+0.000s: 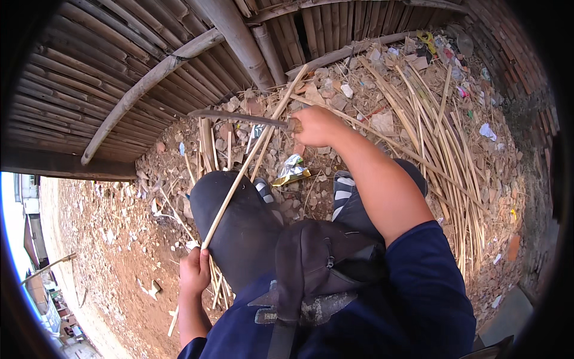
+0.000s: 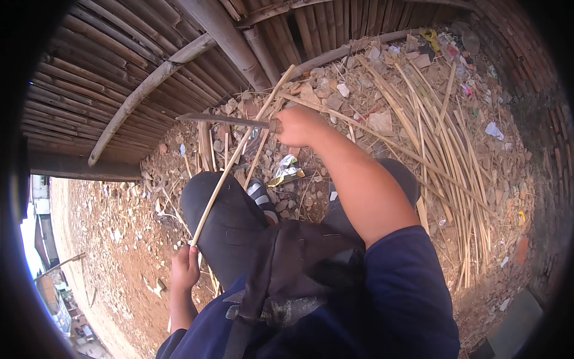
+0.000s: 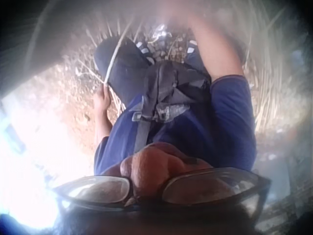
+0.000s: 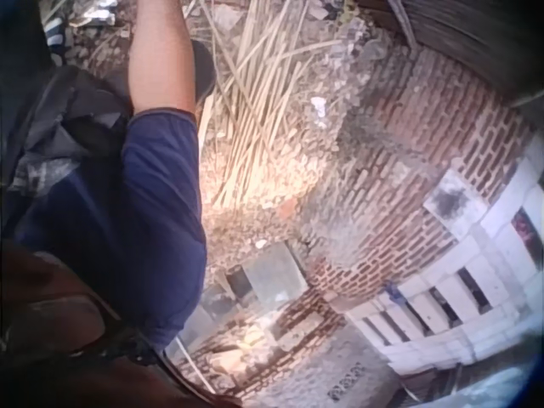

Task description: The person strips thin layers from bamboo stalks using a blade held in their right hand.

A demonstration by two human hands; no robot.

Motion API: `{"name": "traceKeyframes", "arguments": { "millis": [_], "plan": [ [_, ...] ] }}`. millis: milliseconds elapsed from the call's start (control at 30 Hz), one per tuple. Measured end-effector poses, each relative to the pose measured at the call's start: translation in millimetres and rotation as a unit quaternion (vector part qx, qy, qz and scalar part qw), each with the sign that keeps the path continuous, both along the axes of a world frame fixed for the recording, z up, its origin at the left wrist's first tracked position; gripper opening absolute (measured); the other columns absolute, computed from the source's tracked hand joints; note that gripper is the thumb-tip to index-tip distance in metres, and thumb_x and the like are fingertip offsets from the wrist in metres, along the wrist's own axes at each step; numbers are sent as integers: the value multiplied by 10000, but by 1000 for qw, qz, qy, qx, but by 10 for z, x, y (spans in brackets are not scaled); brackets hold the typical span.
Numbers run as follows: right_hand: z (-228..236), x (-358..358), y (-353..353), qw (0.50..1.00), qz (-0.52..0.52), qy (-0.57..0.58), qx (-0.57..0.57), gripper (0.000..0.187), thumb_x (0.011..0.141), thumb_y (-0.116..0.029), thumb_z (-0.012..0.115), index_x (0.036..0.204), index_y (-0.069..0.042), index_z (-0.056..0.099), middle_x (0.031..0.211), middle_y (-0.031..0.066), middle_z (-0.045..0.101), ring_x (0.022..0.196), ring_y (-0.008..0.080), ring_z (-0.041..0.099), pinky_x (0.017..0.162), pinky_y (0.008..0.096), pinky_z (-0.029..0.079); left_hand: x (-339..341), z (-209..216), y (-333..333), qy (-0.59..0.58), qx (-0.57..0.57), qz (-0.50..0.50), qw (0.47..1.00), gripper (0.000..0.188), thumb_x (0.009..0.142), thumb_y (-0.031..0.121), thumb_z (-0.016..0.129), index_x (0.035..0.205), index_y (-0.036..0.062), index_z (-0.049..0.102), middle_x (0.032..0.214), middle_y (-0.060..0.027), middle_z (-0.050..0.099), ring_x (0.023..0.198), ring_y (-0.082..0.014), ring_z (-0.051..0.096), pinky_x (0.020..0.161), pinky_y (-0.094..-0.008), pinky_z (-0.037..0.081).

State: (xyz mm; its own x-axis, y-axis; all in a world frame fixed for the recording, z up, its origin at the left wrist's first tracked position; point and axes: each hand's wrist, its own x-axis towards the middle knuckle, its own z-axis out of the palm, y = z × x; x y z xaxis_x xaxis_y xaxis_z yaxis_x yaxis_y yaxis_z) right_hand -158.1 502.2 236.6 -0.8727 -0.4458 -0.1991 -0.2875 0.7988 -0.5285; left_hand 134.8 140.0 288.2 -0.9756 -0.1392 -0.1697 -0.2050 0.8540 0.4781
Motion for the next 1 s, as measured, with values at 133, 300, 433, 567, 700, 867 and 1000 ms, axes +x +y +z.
{"name": "traceKeyframes", "arguments": {
  "millis": [133,300,433,567,700,867,1000],
  "plan": [
    [-38,-117,108,997,-66,-45,-18,403,778,-261,734,1132,-71,701,1052,203,714,991,368,683,887,451,540,-55,54,-89,11,5,-9,1000,449,1035,284,549,698,-6,489,562,-204,502,491,-369,479,500,-440,390],
    [275,135,-131,999,-23,27,-7,344,762,-203,685,1073,-58,704,1040,199,714,993,378,677,885,465,545,45,36,-51,-22,22,12,999,448,1041,285,533,705,-9,498,566,-203,498,493,-354,465,509,-441,386],
    [184,58,45,997,-72,-29,-1,338,773,-211,679,1077,-66,706,1047,204,712,1007,381,673,896,469,541,132,-63,-169,-12,49,3,999,450,1043,294,529,706,-3,506,556,-170,505,489,-306,481,509,-429,391],
    [-330,-248,343,984,-173,18,-31,414,812,-298,732,1166,-89,684,998,217,709,974,397,671,874,472,534,111,181,-127,-17,19,4,1000,448,1042,296,531,704,1,509,558,-156,518,493,-289,490,514,-413,405],
    [96,-44,50,994,-110,-4,-29,465,784,-280,716,1203,-82,680,1130,198,701,1061,366,667,931,450,531,128,202,-132,-66,15,24,997,434,1037,283,541,705,5,516,558,-158,527,496,-277,504,517,-402,416],
    [-154,-93,121,999,-40,-26,-21,513,773,-298,743,1228,-72,671,1166,188,694,1089,348,663,945,428,530,140,81,-184,-46,16,9,999,420,1030,273,555,709,3,525,571,-168,537,500,-287,515,517,-406,418],
    [-19,-98,77,996,-57,-67,25,511,781,-277,722,1245,-72,660,1195,187,685,1100,349,660,955,426,526,123,139,-177,-12,-19,-3,1000,417,1022,269,565,709,-3,521,573,-183,537,493,-330,530,504,-419,416]
  ]
}}
